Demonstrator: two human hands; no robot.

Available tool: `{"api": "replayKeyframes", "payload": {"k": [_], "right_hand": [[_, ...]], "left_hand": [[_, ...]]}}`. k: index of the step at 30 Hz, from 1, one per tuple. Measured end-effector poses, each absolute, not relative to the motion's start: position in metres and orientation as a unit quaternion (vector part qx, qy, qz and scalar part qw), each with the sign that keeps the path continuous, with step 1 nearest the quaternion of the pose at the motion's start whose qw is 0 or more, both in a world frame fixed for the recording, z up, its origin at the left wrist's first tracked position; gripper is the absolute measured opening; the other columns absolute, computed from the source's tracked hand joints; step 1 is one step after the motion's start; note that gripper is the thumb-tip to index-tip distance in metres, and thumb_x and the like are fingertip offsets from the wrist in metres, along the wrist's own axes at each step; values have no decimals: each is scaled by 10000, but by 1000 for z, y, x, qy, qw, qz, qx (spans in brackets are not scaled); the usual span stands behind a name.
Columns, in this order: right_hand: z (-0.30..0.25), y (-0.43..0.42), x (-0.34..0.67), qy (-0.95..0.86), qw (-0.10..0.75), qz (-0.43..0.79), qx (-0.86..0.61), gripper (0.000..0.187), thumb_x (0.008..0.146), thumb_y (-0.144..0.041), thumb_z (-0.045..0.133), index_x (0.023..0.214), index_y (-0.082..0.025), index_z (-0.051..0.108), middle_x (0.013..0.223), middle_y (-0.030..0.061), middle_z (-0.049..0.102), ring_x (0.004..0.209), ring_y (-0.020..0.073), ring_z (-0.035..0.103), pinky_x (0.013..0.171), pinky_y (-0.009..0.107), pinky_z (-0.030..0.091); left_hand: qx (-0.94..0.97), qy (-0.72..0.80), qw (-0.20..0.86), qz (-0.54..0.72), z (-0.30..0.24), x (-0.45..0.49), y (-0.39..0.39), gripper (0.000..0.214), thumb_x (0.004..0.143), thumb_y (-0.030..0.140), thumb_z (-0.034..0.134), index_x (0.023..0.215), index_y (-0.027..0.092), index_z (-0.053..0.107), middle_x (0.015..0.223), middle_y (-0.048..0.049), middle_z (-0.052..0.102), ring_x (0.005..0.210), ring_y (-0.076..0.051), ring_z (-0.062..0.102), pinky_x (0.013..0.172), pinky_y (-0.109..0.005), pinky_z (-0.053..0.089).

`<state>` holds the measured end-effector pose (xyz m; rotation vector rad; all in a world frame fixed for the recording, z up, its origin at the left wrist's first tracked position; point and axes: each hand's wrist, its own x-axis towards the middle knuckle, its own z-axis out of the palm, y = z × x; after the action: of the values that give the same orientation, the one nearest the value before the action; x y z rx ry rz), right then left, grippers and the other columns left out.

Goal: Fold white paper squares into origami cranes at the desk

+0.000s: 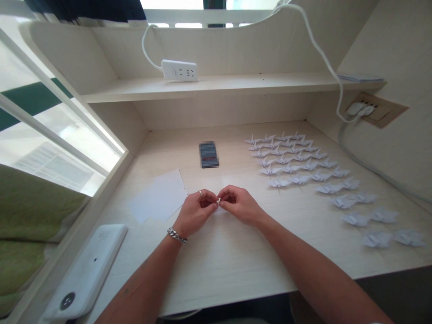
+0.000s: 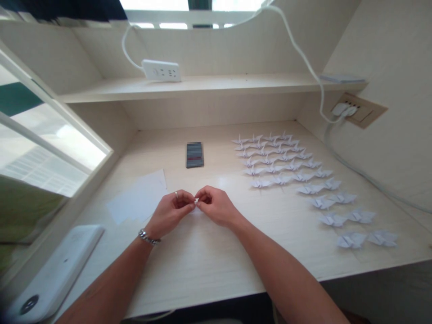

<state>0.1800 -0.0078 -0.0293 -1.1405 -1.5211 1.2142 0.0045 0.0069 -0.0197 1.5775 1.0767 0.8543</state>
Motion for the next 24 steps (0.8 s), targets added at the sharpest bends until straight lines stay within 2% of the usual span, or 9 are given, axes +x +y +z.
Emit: {"api": "replayKeyframes", "payload": {"k": [7, 14, 24], "right_hand": [[-25, -7, 186, -607, 437, 488, -450, 108, 729, -186, 632, 836, -174, 622, 760, 5, 650, 693, 133, 599, 650, 261, 471], [-27, -7, 185, -608, 435, 482, -457, 124, 725, -167, 615, 847, -175, 632, 784, 15, 670, 717, 139, 618, 678, 271, 486], [-32, -2, 188, -581, 448, 488, -473, 176, 702, -125, 590, 863, -176, 639, 833, 36, 699, 776, 161, 664, 747, 303, 519]], "left_hand": [[631, 437, 531, 359, -15, 2, 9, 180, 691, 135, 635, 864, 155, 679, 838, -58, 721, 806, -174, 673, 723, -288, 534], [635, 457, 500, 371, -16, 4, 8, 118, 694, 227, 699, 788, 162, 666, 758, -39, 705, 716, -162, 659, 699, -286, 532], [618, 459, 506, 389, -16, 2, 10, 96, 691, 166, 663, 786, 155, 660, 808, -51, 713, 776, -166, 671, 775, -300, 535]]}}
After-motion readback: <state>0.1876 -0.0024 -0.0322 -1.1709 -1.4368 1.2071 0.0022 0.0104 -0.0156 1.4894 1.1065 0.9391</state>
